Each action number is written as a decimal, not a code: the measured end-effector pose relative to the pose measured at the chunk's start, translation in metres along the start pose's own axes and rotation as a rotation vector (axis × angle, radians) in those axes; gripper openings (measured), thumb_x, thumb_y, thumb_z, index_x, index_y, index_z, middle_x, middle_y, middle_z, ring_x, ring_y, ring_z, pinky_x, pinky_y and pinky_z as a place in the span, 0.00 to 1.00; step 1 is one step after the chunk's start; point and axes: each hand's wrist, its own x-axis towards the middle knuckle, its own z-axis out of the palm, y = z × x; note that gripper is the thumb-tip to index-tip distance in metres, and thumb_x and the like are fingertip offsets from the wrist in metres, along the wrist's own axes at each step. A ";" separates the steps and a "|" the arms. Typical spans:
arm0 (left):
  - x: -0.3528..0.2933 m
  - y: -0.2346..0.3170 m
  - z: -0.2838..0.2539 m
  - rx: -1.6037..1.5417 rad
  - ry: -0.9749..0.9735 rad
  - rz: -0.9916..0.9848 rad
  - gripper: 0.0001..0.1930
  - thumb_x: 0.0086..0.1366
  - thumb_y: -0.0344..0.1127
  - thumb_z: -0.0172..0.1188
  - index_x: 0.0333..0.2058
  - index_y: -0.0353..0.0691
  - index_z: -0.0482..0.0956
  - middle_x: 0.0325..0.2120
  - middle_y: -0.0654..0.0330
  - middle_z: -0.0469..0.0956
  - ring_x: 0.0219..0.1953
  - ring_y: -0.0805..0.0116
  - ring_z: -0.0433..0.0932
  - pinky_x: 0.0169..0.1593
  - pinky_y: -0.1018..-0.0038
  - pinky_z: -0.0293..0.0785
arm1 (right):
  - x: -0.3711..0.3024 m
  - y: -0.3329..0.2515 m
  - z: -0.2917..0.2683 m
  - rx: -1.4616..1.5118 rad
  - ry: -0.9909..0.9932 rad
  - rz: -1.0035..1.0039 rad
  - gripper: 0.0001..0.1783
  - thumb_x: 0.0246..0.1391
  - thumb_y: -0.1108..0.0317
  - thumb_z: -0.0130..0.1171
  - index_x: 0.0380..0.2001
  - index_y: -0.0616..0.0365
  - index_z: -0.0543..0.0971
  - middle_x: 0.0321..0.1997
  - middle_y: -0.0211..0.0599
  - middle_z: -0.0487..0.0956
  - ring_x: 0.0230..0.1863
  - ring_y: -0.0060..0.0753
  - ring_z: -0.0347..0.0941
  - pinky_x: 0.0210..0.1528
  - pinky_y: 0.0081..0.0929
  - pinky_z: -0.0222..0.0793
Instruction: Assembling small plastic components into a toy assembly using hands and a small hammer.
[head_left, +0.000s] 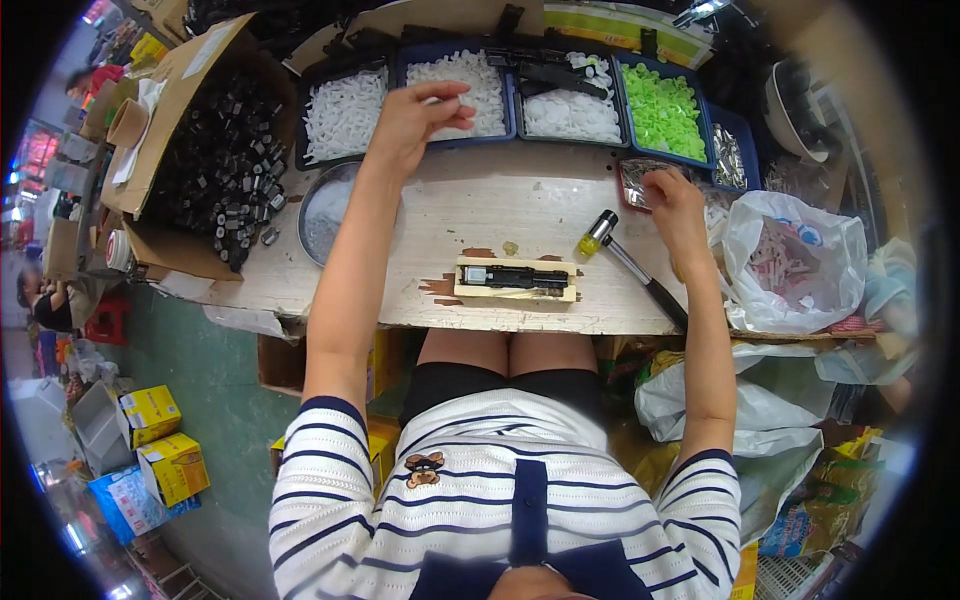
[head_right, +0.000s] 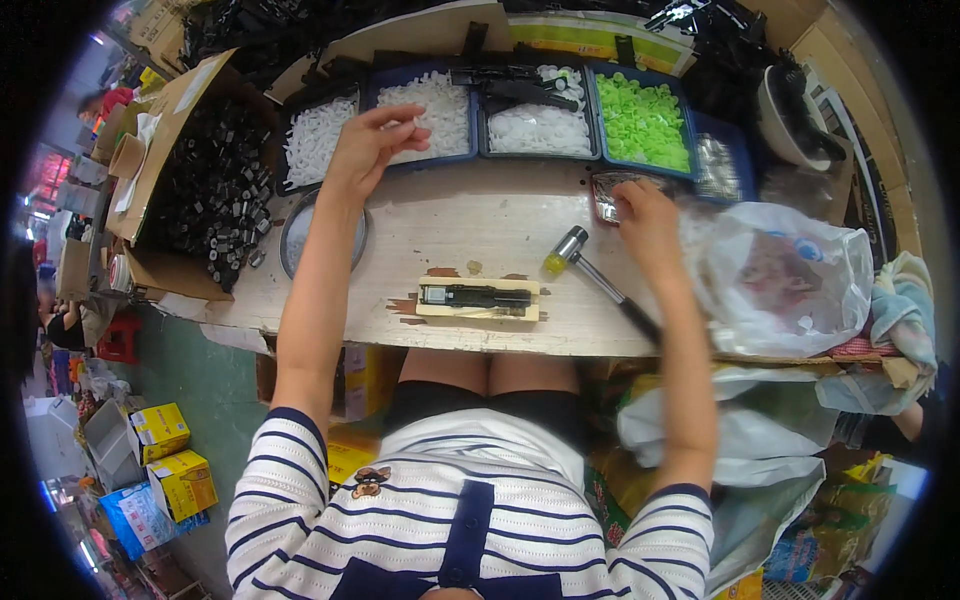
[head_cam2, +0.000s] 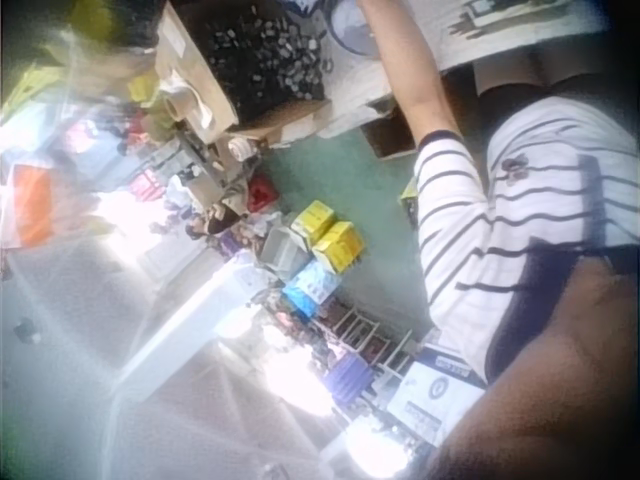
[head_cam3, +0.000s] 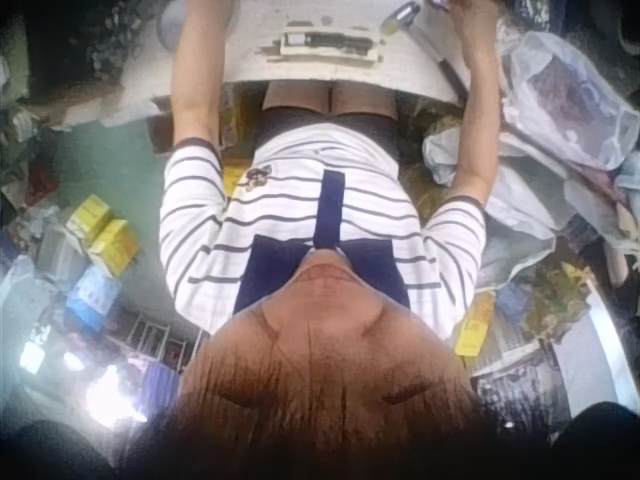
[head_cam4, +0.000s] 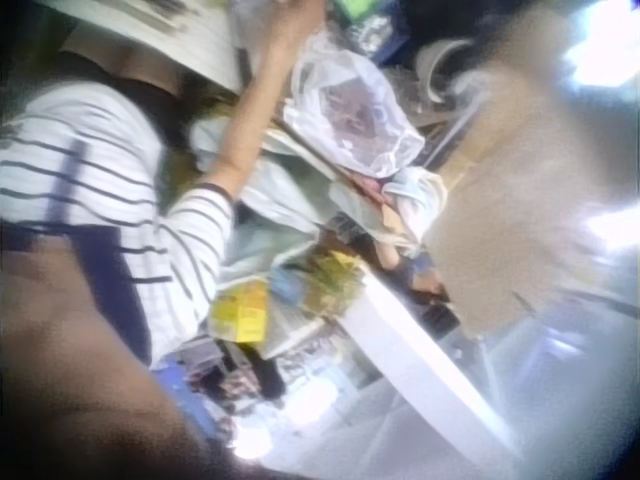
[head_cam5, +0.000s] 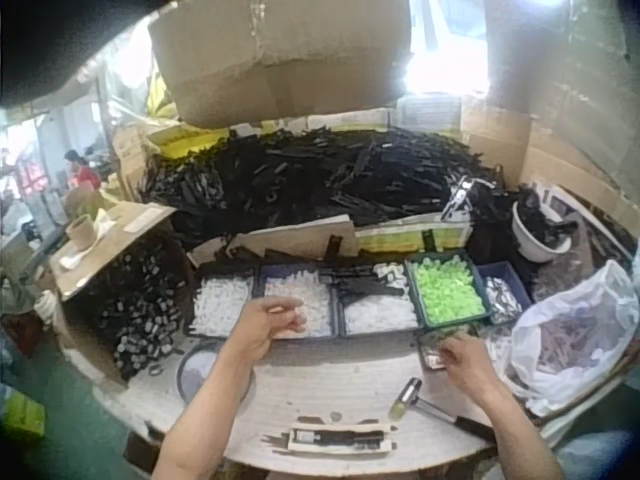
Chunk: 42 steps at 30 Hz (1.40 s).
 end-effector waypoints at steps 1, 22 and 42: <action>-0.018 0.002 0.005 0.000 0.004 -0.002 0.11 0.55 0.20 0.55 0.39 0.29 0.76 0.33 0.51 0.74 0.34 0.61 0.78 0.37 0.73 0.78 | -0.001 -0.010 0.000 0.104 -0.003 0.037 0.06 0.44 0.79 0.54 0.28 0.61 0.77 0.29 0.40 0.75 0.28 0.39 0.73 0.32 0.27 0.68; -0.163 -0.053 0.054 -0.488 -0.101 -0.151 0.10 0.57 0.22 0.56 0.39 0.31 0.75 0.31 0.53 0.78 0.33 0.64 0.80 0.38 0.72 0.79 | -0.047 -0.131 0.051 0.900 -0.137 -0.045 0.05 0.43 0.79 0.60 0.28 0.63 0.78 0.26 0.30 0.73 0.25 0.19 0.67 0.28 0.16 0.63; -0.171 -0.061 0.058 -0.470 0.020 -0.036 0.12 0.59 0.23 0.55 0.43 0.31 0.73 0.27 0.56 0.76 0.27 0.69 0.79 0.31 0.75 0.79 | -0.053 -0.136 0.067 0.735 -0.110 -0.221 0.06 0.45 0.82 0.57 0.28 0.64 0.74 0.30 0.37 0.73 0.29 0.29 0.71 0.30 0.21 0.67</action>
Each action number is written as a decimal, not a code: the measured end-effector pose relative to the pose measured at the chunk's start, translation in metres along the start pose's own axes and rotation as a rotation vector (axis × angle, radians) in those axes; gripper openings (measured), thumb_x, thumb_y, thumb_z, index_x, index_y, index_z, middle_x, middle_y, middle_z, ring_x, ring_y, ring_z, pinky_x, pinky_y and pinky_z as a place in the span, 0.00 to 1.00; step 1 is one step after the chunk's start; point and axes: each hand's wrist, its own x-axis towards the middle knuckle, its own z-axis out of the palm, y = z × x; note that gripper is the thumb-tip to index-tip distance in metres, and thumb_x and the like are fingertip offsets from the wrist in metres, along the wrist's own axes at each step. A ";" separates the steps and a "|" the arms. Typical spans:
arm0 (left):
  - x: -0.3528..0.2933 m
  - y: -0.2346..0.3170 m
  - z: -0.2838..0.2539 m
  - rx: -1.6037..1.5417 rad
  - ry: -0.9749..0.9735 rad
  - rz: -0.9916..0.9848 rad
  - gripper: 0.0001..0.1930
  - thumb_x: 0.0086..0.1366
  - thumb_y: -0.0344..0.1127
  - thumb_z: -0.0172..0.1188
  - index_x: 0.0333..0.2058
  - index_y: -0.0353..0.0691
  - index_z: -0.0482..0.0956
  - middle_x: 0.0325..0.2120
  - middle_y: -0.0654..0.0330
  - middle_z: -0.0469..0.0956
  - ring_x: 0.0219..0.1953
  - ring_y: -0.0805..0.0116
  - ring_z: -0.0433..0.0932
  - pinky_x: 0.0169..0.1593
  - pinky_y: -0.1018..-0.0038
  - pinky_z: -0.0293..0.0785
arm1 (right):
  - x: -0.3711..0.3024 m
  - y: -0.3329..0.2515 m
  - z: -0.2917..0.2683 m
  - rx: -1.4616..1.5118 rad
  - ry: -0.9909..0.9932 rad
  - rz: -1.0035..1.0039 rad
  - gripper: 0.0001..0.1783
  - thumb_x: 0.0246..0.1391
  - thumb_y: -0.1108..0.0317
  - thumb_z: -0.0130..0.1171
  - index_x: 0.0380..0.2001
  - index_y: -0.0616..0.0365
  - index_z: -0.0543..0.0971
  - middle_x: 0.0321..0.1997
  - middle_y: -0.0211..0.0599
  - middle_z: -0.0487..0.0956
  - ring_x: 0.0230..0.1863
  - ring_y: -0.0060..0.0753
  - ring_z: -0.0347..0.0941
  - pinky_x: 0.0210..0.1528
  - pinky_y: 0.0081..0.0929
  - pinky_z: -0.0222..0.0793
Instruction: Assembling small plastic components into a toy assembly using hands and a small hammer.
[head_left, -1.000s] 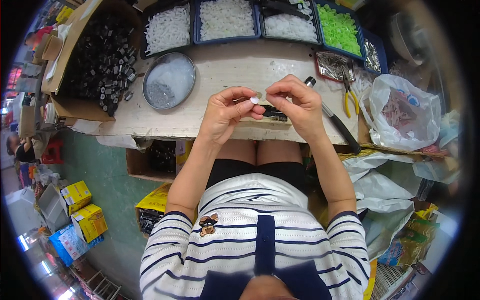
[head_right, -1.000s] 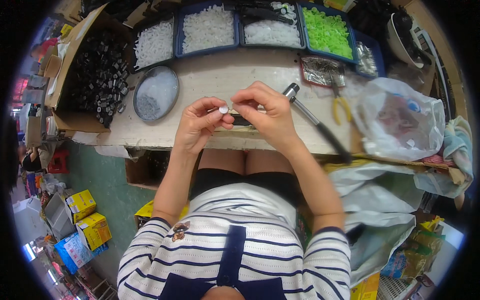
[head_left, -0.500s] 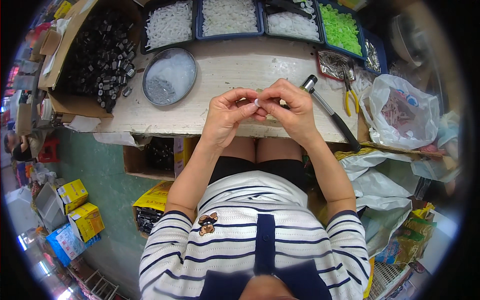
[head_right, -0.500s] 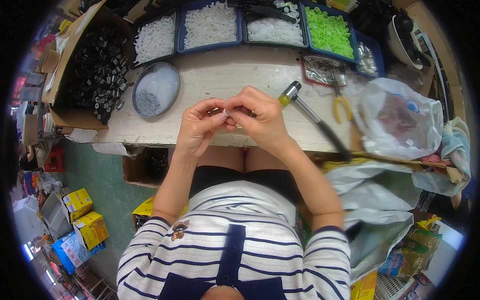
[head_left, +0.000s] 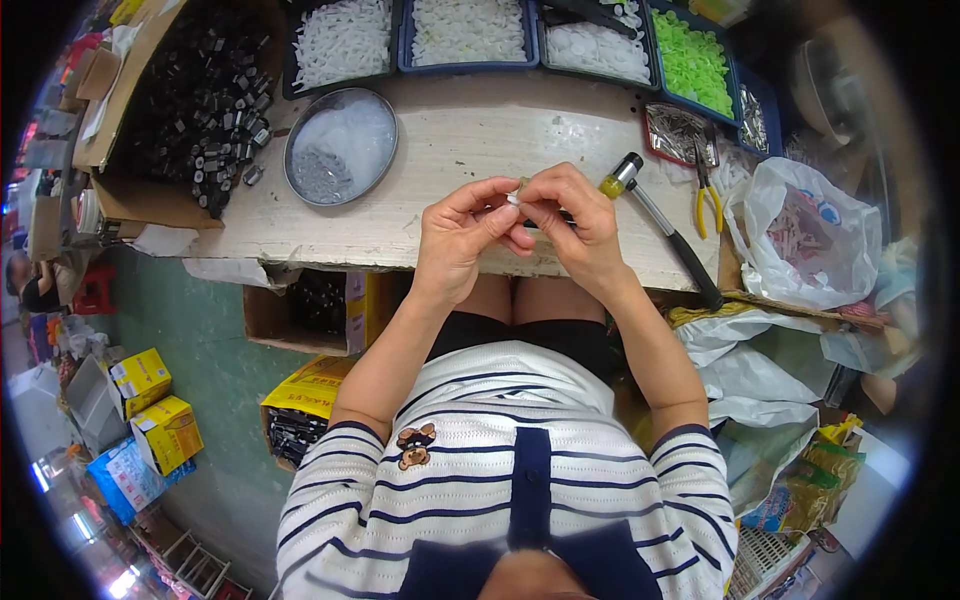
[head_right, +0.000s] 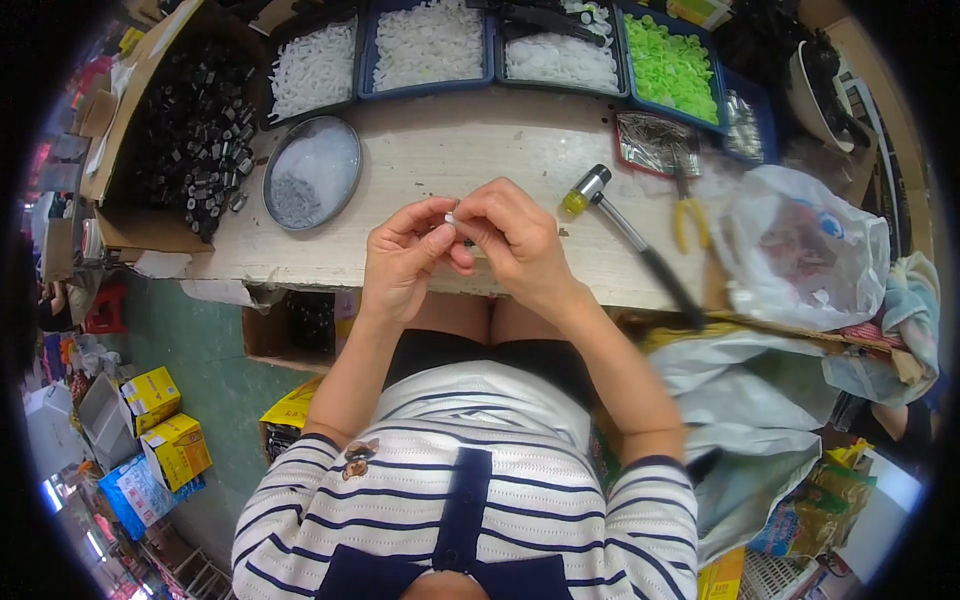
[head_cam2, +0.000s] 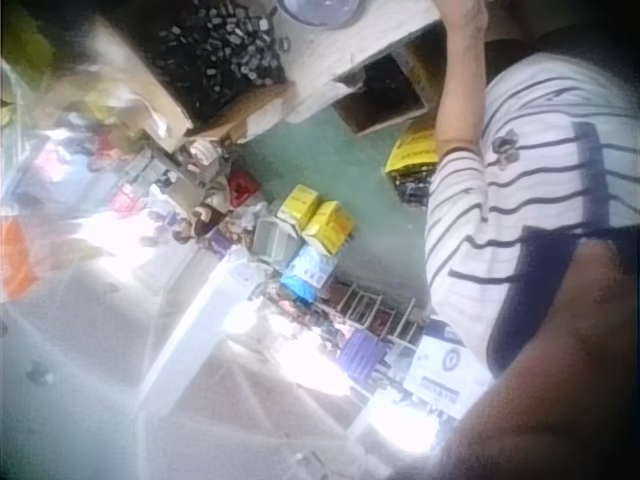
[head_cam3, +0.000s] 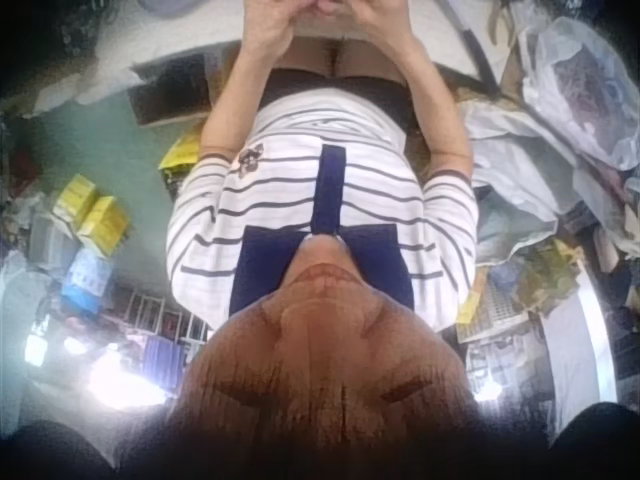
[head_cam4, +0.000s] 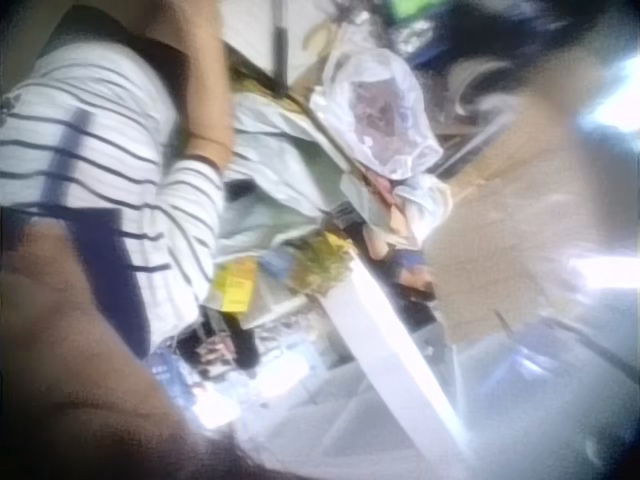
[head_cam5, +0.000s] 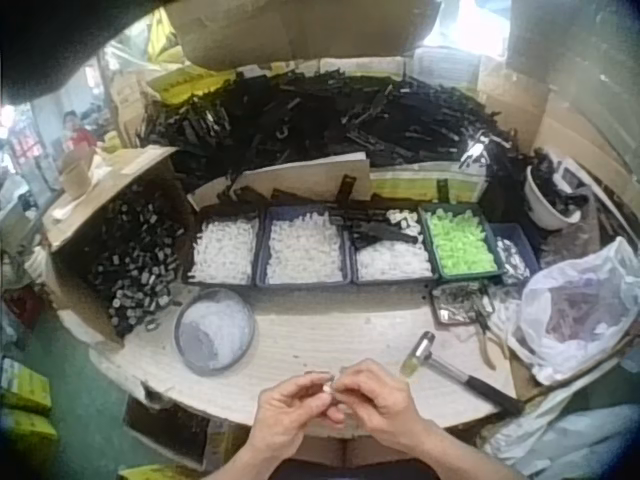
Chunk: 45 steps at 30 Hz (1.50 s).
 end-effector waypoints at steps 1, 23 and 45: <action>0.000 0.000 0.000 -0.018 -0.003 -0.007 0.12 0.59 0.23 0.55 0.43 0.31 0.73 0.27 0.56 0.77 0.27 0.69 0.79 0.31 0.75 0.79 | 0.000 0.000 0.000 0.000 -0.001 0.000 0.06 0.45 0.82 0.57 0.28 0.64 0.74 0.30 0.37 0.73 0.29 0.29 0.71 0.30 0.21 0.67; 0.012 0.012 -0.014 0.797 0.090 0.120 0.10 0.53 0.23 0.61 0.36 0.35 0.79 0.26 0.64 0.71 0.23 0.81 0.69 0.24 0.84 0.67 | -0.011 0.017 -0.002 -0.585 -0.156 -0.018 0.06 0.44 0.75 0.56 0.27 0.54 0.72 0.28 0.30 0.69 0.36 0.36 0.63 0.40 0.35 0.50; 0.022 0.013 -0.011 1.110 -0.035 0.102 0.10 0.49 0.21 0.62 0.33 0.35 0.79 0.25 0.63 0.70 0.25 0.76 0.69 0.29 0.81 0.66 | -0.013 0.023 0.006 -0.796 -0.234 -0.187 0.12 0.37 0.75 0.54 0.31 0.53 0.73 0.32 0.31 0.70 0.40 0.37 0.63 0.43 0.41 0.52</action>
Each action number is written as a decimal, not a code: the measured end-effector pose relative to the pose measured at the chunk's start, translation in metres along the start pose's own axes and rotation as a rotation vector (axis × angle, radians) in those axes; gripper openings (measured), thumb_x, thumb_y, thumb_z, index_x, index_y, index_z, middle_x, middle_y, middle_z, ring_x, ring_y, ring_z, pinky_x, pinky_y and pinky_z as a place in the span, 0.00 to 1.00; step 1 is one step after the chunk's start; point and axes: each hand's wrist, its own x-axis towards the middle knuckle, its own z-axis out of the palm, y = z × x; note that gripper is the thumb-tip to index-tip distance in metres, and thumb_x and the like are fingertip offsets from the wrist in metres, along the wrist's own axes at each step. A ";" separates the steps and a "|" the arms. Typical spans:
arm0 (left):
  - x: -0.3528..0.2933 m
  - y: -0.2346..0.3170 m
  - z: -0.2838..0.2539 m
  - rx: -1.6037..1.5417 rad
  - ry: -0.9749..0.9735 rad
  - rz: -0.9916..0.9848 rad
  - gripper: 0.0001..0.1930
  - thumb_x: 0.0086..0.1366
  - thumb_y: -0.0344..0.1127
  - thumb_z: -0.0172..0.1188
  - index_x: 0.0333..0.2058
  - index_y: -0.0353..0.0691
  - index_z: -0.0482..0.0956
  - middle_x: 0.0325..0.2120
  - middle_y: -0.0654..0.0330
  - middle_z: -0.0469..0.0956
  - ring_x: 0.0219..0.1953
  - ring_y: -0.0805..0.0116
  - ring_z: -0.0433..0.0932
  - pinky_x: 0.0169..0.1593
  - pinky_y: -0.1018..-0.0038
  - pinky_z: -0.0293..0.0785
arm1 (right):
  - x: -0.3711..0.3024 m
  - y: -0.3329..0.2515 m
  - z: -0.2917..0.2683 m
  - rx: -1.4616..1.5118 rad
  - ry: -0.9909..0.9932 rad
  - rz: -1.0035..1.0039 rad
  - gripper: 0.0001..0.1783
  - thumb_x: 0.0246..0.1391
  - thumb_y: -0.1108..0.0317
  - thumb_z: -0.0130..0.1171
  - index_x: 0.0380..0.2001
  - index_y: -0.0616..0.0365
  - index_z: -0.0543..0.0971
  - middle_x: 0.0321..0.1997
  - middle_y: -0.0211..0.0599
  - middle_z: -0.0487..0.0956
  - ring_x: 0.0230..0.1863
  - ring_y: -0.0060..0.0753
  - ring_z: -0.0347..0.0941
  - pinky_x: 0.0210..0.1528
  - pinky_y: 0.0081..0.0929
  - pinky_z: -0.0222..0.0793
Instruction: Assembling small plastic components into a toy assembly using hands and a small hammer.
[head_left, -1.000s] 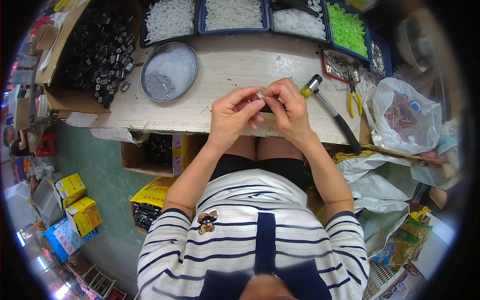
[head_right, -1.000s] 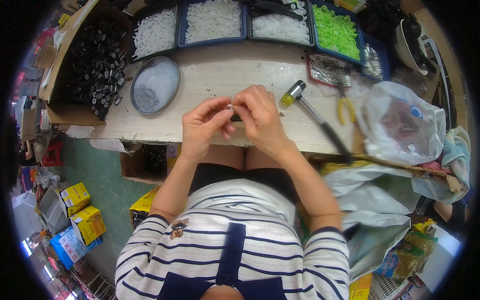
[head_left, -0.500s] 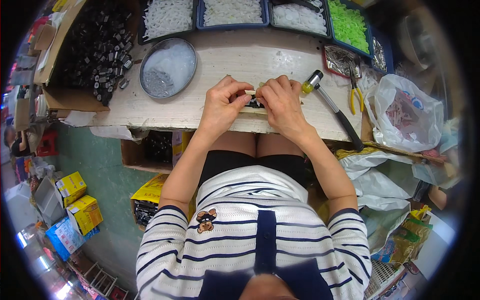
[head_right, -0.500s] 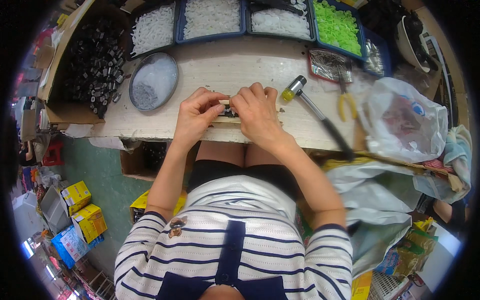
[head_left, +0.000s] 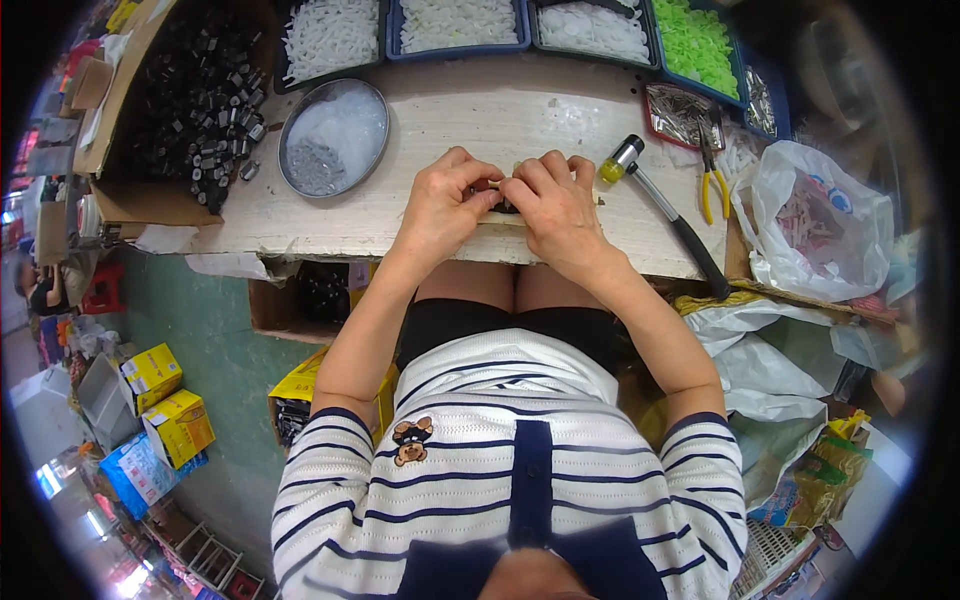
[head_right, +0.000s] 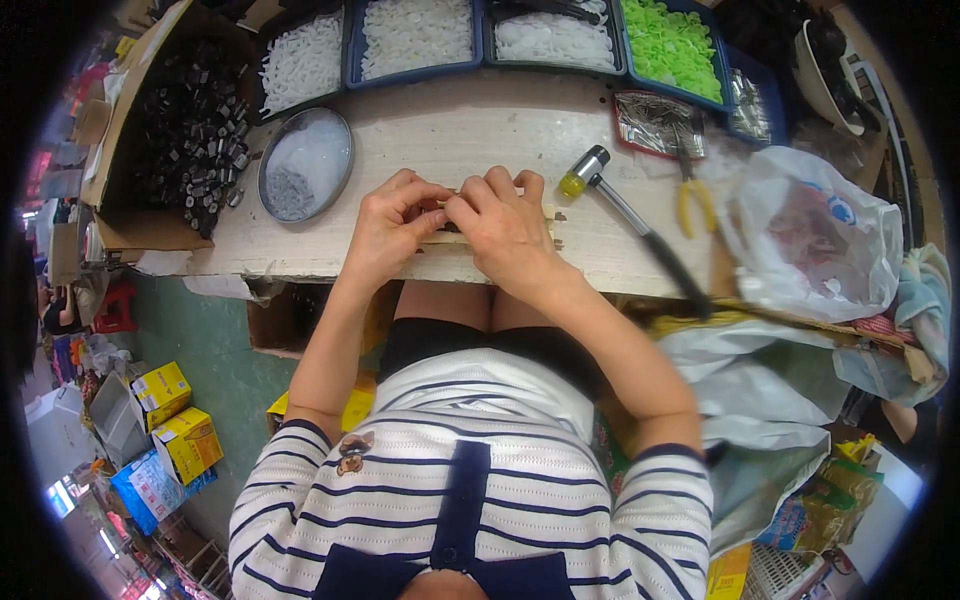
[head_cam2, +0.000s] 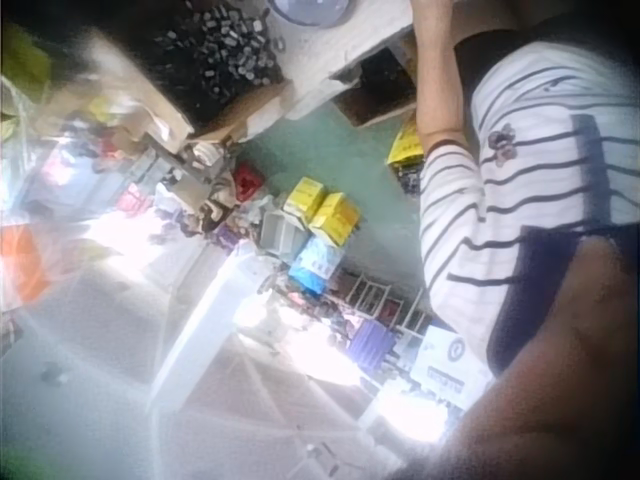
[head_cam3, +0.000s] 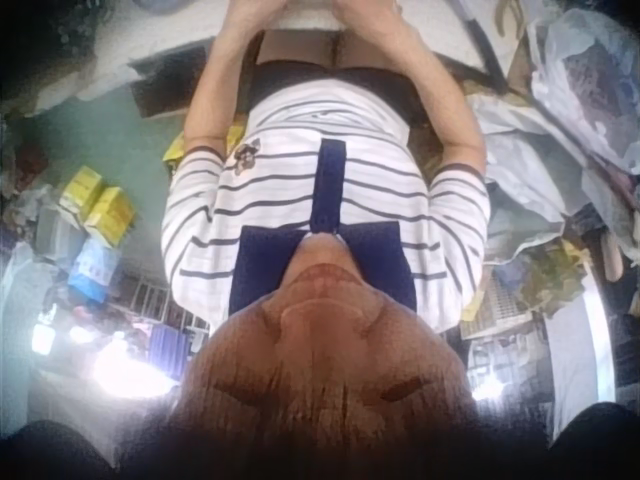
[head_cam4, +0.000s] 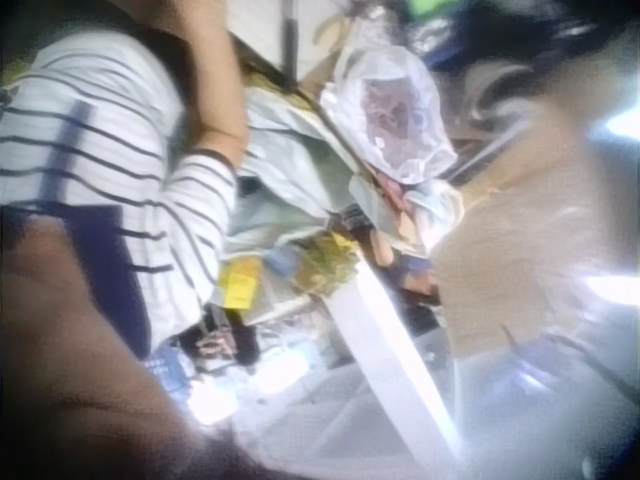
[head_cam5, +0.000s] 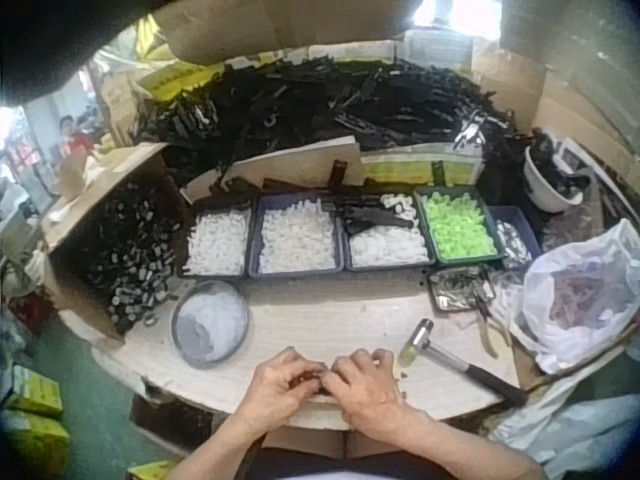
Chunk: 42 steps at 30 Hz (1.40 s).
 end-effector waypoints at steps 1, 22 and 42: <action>0.002 0.001 0.000 0.043 -0.003 0.015 0.10 0.49 0.22 0.62 0.33 0.35 0.79 0.25 0.61 0.71 0.25 0.73 0.71 0.30 0.79 0.67 | 0.000 0.003 -0.002 0.000 0.003 0.000 0.12 0.37 0.75 0.54 0.31 0.53 0.73 0.32 0.31 0.70 0.40 0.37 0.63 0.43 0.41 0.52; 0.209 0.051 0.045 0.776 -0.034 0.277 0.10 0.48 0.36 0.62 0.27 0.36 0.79 0.24 0.47 0.77 0.32 0.48 0.76 0.37 0.62 0.72 | -0.014 0.155 -0.058 -0.611 -0.148 0.511 0.08 0.39 0.73 0.54 0.26 0.51 0.78 0.30 0.33 0.75 0.40 0.36 0.69 0.39 0.41 0.58; 0.213 0.041 0.018 -0.043 -0.050 0.116 0.05 0.54 0.25 0.57 0.31 0.33 0.78 0.20 0.59 0.77 0.20 0.72 0.76 0.24 0.78 0.73 | -0.019 0.153 -0.079 -0.089 0.167 0.526 0.07 0.41 0.79 0.55 0.28 0.61 0.77 0.31 0.44 0.76 0.33 0.47 0.72 0.34 0.33 0.68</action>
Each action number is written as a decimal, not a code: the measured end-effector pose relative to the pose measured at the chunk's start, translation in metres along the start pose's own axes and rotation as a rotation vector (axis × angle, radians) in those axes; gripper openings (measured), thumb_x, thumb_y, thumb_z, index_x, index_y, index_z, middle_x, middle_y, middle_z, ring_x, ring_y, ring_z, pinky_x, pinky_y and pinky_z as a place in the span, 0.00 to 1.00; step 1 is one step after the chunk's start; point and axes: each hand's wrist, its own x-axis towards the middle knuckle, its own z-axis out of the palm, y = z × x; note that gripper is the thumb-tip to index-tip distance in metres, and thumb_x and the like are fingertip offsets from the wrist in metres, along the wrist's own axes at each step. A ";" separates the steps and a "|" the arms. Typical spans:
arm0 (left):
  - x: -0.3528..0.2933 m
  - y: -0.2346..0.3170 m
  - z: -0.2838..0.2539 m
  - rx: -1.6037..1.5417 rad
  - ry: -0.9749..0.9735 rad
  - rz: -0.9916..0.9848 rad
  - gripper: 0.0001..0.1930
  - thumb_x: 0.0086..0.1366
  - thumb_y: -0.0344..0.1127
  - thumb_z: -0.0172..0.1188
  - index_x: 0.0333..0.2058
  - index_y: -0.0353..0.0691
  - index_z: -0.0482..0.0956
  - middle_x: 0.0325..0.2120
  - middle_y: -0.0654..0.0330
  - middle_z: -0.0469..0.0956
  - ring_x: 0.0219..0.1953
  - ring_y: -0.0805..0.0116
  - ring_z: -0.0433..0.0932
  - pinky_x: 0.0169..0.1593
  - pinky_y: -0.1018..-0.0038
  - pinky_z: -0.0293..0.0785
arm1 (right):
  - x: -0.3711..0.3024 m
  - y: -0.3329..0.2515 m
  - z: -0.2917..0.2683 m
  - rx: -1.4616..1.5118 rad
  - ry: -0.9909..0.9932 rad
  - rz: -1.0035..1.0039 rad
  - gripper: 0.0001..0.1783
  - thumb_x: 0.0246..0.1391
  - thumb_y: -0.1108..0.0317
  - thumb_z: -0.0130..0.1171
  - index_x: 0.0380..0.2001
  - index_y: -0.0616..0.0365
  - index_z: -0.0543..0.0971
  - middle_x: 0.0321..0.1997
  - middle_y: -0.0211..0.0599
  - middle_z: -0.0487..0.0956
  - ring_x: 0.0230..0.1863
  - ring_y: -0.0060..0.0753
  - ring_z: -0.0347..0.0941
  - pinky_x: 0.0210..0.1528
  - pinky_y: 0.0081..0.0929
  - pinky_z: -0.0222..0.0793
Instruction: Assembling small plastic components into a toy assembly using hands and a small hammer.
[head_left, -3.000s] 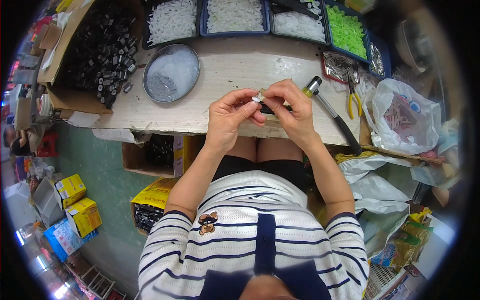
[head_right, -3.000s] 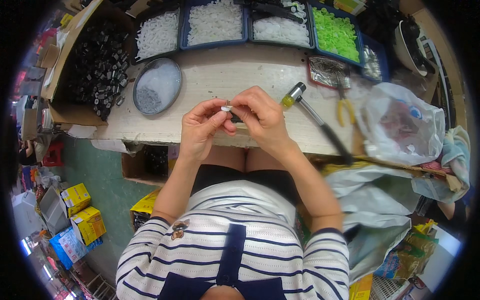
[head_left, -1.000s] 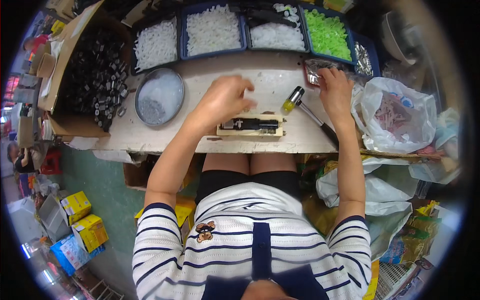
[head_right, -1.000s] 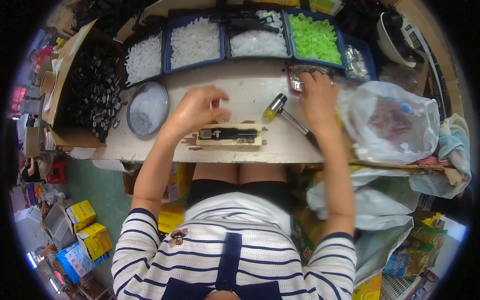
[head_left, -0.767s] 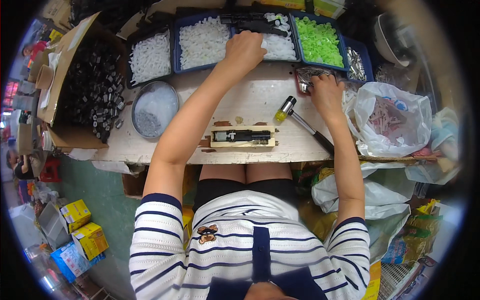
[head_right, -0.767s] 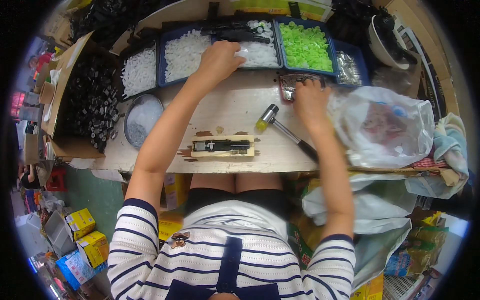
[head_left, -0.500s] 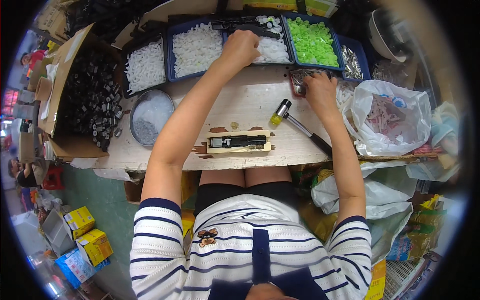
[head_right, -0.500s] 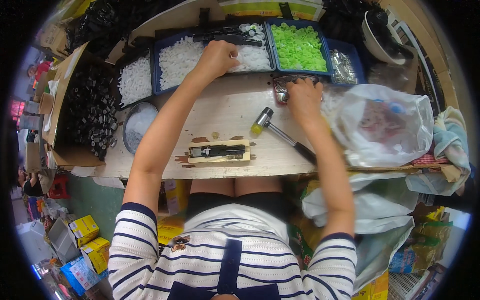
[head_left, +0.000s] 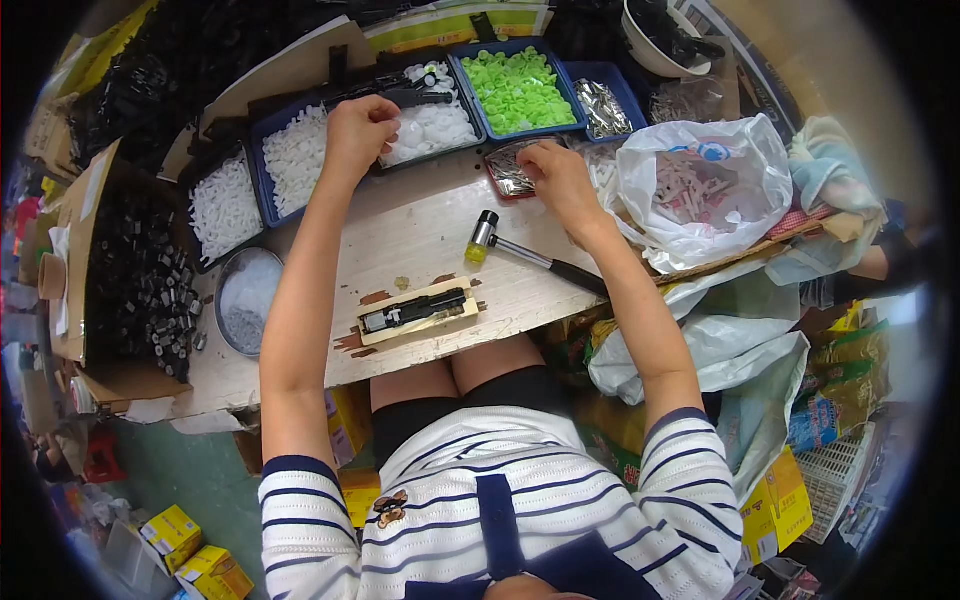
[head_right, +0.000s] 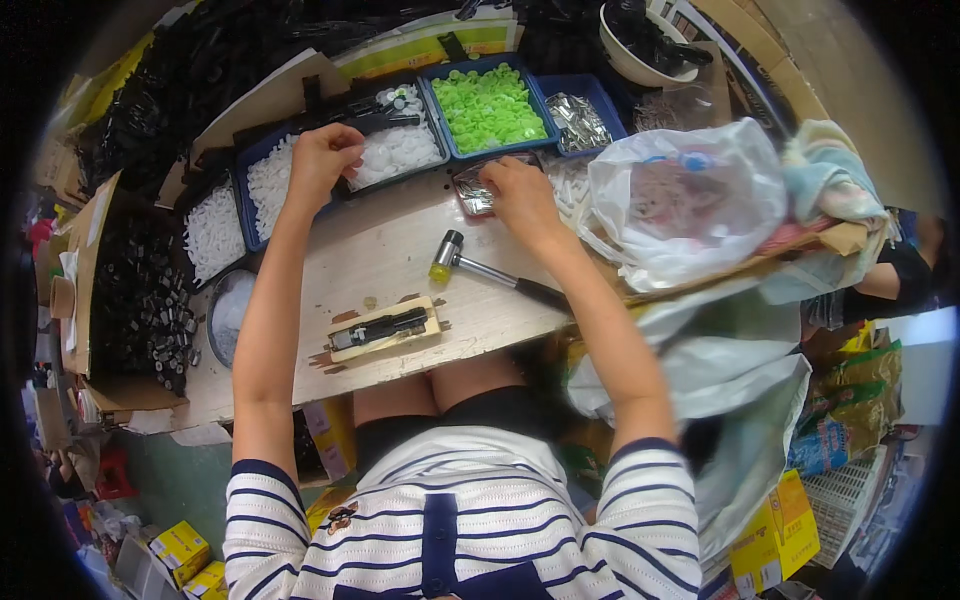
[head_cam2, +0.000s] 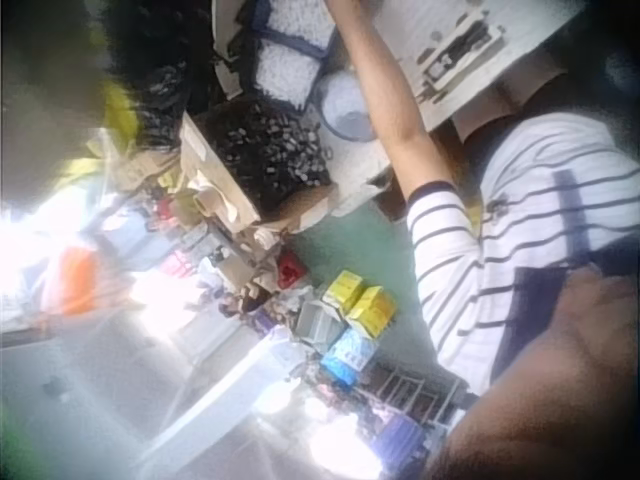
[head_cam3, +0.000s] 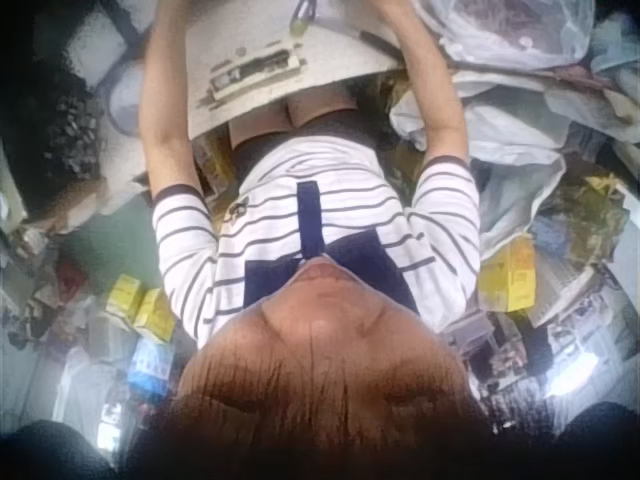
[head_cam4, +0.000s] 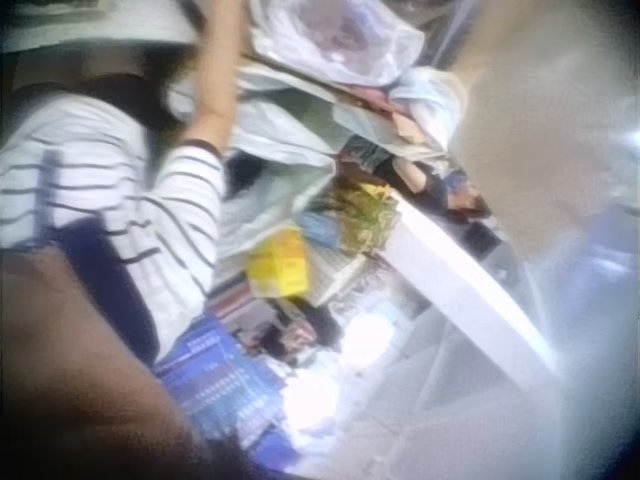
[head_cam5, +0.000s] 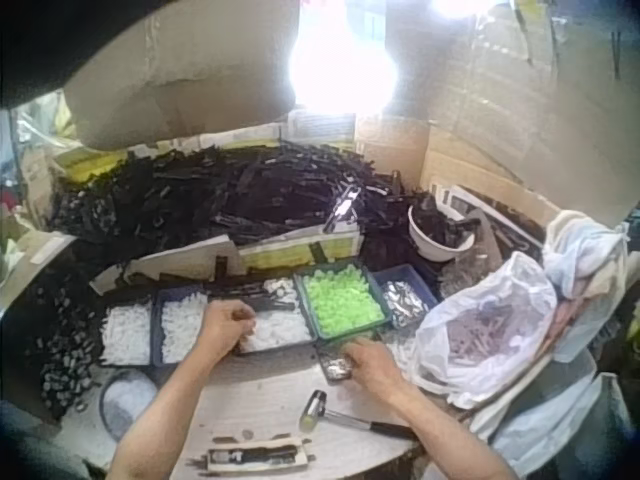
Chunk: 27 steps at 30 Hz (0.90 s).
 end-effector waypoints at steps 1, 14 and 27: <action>-0.008 0.005 -0.003 -0.002 0.001 0.002 0.05 0.54 0.25 0.57 0.31 0.33 0.78 0.20 0.59 0.77 0.20 0.72 0.76 0.24 0.78 0.73 | -0.002 -0.002 -0.004 0.108 0.026 0.020 0.08 0.42 0.79 0.56 0.30 0.61 0.77 0.32 0.41 0.76 0.33 0.42 0.73 0.35 0.29 0.68; -0.199 0.003 0.013 -1.116 -0.076 -0.325 0.06 0.62 0.32 0.55 0.35 0.37 0.73 0.22 0.61 0.73 0.18 0.78 0.72 0.17 0.81 0.68 | -0.046 -0.108 0.003 1.230 -0.263 0.286 0.07 0.48 0.76 0.60 0.34 0.62 0.78 0.31 0.25 0.76 0.33 0.15 0.71 0.36 0.14 0.66; -0.236 -0.004 0.002 -1.152 -0.108 -0.270 0.09 0.59 0.25 0.56 0.39 0.31 0.74 0.24 0.58 0.75 0.23 0.72 0.76 0.25 0.75 0.77 | -0.059 -0.148 0.022 1.292 -0.387 0.297 0.06 0.49 0.76 0.60 0.33 0.62 0.78 0.32 0.25 0.75 0.32 0.14 0.69 0.36 0.13 0.65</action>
